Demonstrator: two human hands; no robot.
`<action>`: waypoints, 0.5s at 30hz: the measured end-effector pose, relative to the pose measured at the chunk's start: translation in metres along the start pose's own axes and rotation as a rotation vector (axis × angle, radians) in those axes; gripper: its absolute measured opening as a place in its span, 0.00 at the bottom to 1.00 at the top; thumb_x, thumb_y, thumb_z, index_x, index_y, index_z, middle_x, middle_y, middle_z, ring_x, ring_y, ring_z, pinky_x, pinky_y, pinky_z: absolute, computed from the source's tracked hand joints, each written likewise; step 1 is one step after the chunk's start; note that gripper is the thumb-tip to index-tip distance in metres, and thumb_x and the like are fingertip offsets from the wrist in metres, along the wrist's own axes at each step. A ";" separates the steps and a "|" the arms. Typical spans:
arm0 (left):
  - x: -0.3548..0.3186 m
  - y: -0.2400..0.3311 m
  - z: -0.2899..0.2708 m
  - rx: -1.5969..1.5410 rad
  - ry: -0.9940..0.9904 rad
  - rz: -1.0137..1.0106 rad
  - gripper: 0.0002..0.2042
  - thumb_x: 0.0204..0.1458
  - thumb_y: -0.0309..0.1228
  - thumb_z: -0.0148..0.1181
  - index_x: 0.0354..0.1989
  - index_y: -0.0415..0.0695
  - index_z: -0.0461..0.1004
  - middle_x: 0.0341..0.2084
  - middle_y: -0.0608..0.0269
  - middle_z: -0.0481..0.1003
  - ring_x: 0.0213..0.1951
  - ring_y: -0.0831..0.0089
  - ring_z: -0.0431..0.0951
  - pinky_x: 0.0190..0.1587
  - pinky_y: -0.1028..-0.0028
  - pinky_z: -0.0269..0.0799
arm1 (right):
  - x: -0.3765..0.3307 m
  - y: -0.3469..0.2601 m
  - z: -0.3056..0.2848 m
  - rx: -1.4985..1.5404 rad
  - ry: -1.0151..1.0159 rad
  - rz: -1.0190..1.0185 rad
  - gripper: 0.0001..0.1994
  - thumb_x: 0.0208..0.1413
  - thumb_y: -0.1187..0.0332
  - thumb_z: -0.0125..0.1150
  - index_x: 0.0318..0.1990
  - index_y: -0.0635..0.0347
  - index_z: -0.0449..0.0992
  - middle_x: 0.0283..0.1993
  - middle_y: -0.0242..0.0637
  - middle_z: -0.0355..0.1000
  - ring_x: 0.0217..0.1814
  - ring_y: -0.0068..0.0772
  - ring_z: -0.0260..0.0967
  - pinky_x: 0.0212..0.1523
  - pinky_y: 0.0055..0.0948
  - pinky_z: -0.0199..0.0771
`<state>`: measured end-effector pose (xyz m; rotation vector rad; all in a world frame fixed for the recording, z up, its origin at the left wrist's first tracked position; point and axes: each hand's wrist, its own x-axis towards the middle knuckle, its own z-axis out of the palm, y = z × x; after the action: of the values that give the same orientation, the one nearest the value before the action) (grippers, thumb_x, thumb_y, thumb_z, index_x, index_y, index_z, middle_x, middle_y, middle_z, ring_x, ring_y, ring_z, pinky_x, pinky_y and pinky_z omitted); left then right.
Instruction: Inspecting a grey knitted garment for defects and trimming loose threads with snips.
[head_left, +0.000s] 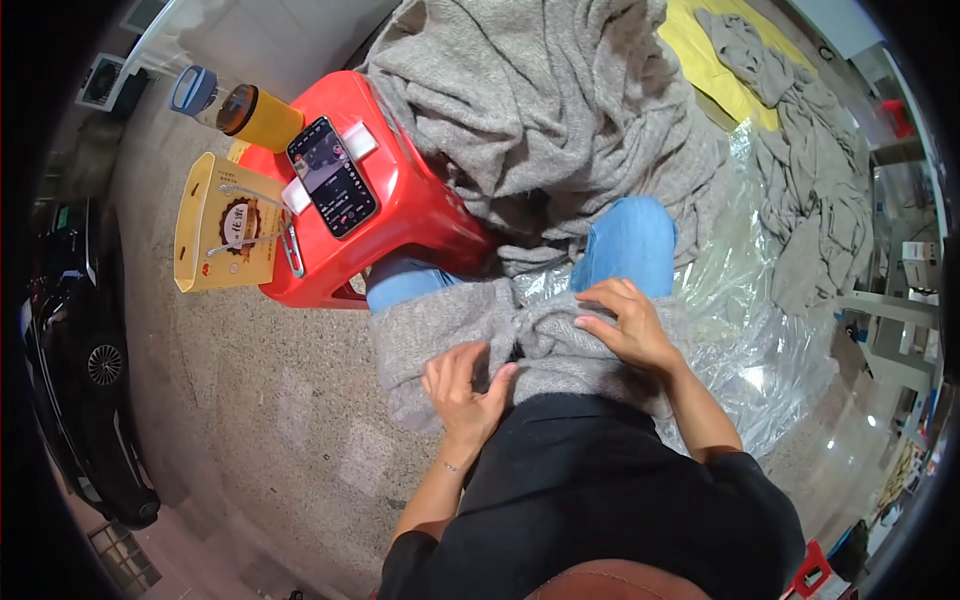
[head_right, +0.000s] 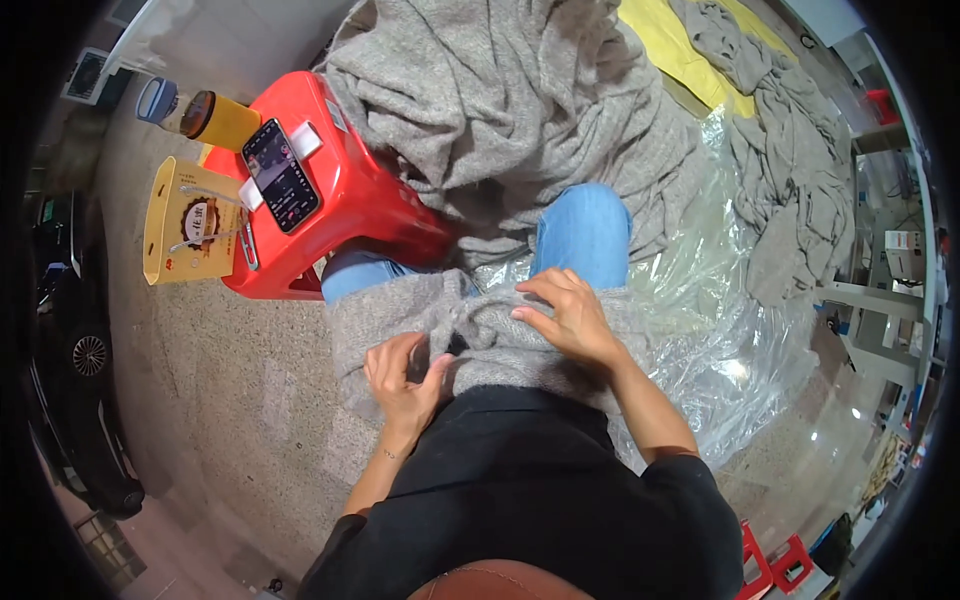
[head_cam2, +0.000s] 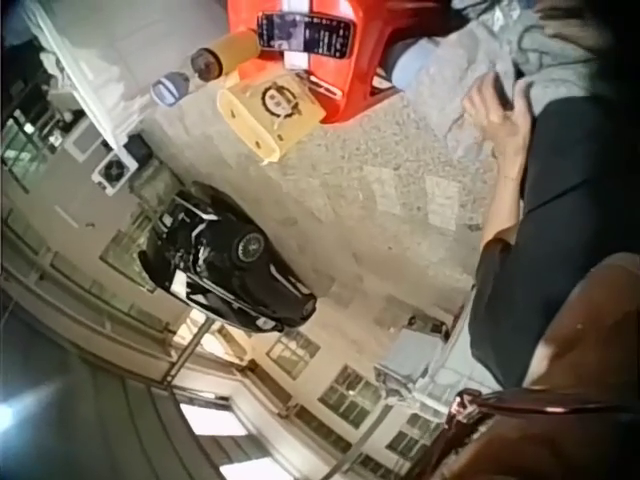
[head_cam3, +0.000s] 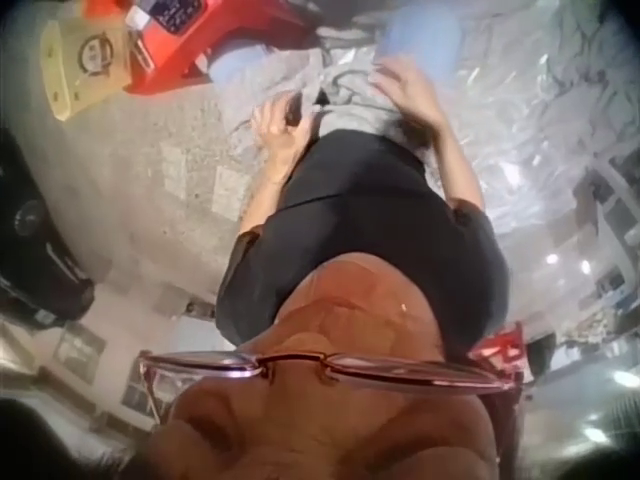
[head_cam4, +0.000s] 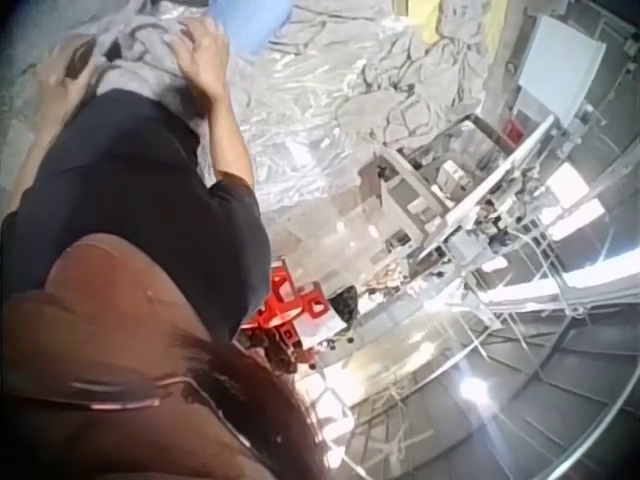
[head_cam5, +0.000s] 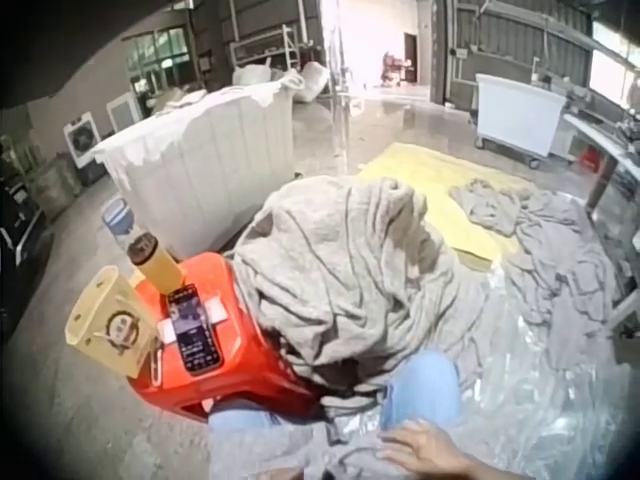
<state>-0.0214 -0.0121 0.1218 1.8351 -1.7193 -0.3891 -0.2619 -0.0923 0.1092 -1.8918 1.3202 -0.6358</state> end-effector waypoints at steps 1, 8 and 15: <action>0.000 0.004 0.002 0.050 -0.023 0.016 0.22 0.35 0.36 0.72 0.42 0.46 0.75 0.40 0.62 0.73 0.43 0.61 0.69 0.48 0.64 0.60 | 0.000 -0.004 0.002 -0.030 -0.007 0.031 0.12 0.48 0.65 0.65 0.38 0.61 0.78 0.37 0.40 0.72 0.45 0.43 0.67 0.47 0.35 0.66; -0.010 -0.013 0.011 0.123 -0.011 0.066 0.17 0.35 0.22 0.63 0.38 0.49 0.77 0.32 0.60 0.71 0.38 0.59 0.69 0.40 0.66 0.63 | -0.001 0.006 0.000 -0.064 -0.089 0.038 0.07 0.48 0.71 0.58 0.35 0.63 0.75 0.34 0.44 0.71 0.39 0.48 0.68 0.41 0.38 0.67; -0.004 -0.032 -0.044 -0.704 -0.087 -0.648 0.06 0.51 0.28 0.63 0.31 0.37 0.79 0.26 0.70 0.77 0.28 0.86 0.72 0.34 0.82 0.68 | 0.002 -0.004 -0.025 0.031 -0.026 0.057 0.06 0.46 0.77 0.51 0.33 0.66 0.72 0.31 0.46 0.70 0.36 0.45 0.70 0.39 0.32 0.68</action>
<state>0.0299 0.0016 0.1365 1.7707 -0.8030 -1.1742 -0.2769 -0.0999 0.1276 -1.8255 1.3350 -0.5976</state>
